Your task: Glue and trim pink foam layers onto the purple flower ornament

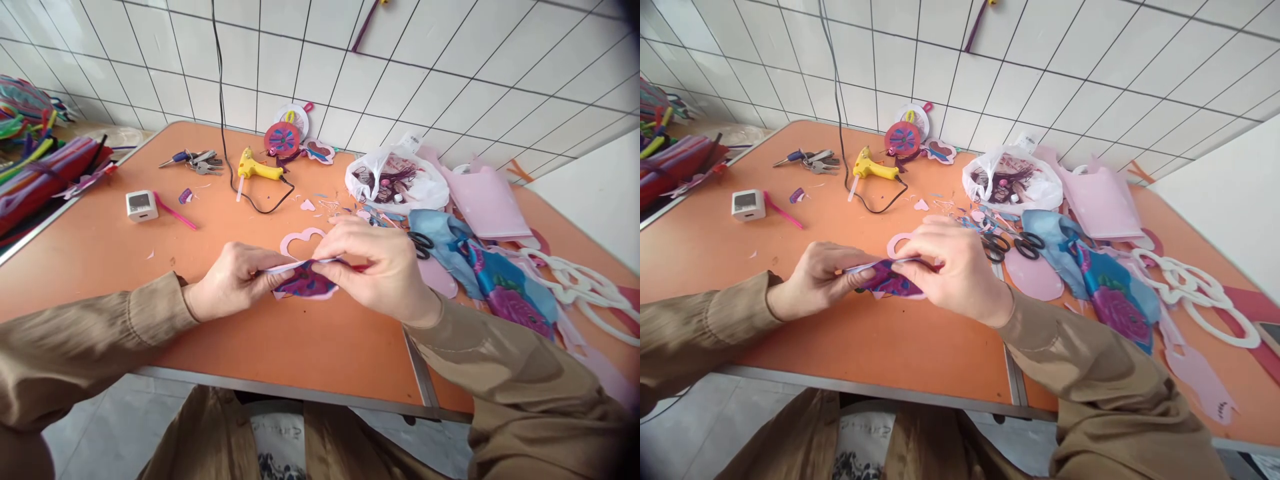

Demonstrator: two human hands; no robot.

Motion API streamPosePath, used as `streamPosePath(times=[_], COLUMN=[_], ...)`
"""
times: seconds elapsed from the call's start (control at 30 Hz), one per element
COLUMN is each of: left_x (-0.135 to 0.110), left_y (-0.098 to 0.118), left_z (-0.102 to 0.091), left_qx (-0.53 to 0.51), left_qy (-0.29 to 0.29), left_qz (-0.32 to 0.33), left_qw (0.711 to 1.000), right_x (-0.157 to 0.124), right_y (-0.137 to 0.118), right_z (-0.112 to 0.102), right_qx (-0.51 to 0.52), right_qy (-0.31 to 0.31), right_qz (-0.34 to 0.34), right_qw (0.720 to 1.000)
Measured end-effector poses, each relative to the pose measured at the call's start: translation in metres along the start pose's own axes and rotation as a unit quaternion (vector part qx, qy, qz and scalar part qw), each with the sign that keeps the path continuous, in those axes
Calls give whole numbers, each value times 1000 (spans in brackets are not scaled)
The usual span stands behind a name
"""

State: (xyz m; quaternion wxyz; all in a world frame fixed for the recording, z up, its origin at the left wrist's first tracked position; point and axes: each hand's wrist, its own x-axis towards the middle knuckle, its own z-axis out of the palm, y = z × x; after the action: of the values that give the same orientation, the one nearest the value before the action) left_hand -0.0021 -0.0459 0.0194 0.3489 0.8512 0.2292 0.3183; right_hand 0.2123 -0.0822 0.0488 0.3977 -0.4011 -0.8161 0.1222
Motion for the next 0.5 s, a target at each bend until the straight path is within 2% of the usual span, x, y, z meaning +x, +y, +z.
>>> streamPosePath(times=[0.1, 0.23, 0.4, 0.5], left_x=[3, 5, 5, 6], left_y=[1, -5, -9, -10], left_z=[0, 3, 5, 6], left_qx=[-143, -246, -327, -336], left_qy=[-38, 3, -26, -8], left_qz=[-113, -205, -243, -258], left_qw=[982, 947, 913, 906], right_x=[3, 8, 10, 9], right_y=[3, 10, 18, 22], right_z=[-1, -3, -2, 0], right_qx=[52, 108, 188, 184], right_qy=[0, -46, -62, -79], right_qz=[114, 195, 259, 260], right_qw=[992, 974, 945, 945])
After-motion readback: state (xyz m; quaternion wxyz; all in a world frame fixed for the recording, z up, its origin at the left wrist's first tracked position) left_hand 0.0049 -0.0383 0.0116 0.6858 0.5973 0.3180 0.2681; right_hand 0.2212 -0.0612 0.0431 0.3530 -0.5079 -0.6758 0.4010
